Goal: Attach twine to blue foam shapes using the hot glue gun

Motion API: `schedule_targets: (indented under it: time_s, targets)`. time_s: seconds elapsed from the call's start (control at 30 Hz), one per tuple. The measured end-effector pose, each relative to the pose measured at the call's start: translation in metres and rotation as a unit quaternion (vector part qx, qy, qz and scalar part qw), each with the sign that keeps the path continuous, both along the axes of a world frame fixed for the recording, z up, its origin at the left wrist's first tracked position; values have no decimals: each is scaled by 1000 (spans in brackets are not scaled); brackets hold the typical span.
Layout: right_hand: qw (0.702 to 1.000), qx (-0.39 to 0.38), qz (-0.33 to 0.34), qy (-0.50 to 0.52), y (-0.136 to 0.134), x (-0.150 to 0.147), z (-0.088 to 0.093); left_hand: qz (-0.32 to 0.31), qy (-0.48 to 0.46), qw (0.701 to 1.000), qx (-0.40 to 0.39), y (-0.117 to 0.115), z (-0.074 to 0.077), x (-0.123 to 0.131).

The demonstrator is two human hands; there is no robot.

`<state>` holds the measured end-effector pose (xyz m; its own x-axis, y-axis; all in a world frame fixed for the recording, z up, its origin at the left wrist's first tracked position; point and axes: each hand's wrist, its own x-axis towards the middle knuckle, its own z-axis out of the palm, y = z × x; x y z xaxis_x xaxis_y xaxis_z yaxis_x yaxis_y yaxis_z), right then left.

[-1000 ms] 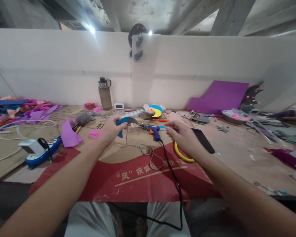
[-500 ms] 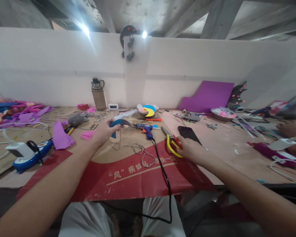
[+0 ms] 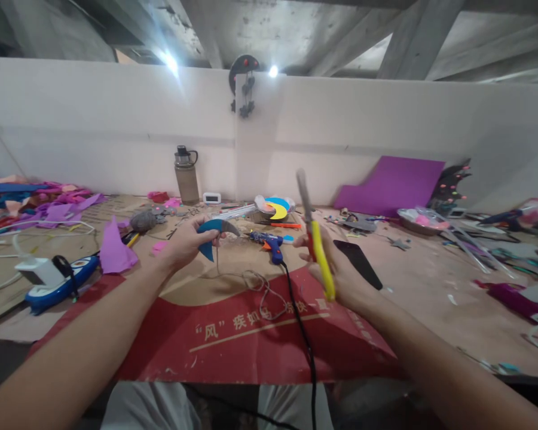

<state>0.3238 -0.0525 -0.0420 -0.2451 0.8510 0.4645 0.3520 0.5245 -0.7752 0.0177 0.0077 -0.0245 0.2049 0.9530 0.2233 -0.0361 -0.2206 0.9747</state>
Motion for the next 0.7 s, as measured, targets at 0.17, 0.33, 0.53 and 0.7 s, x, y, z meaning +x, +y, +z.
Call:
schedule_targets:
  time_s: [0.17, 0.33, 0.53, 0.7]
  targets:
    - [994, -61, 45, -80, 15, -40, 24, -45, -8, 999, -23, 2, -1, -5]
    - [971, -111, 131, -169, 16, -47, 24, -36, -29, 997, -68, 6, -4, -6]
    - [966, -111, 178, -152, 20, -38, 14, -63, 31, 997, -44, 4, -5, -3]
    - [964, -121, 174, -158, 22, -38, 11, -67, 67, 995, -37, 2, -4, 0]
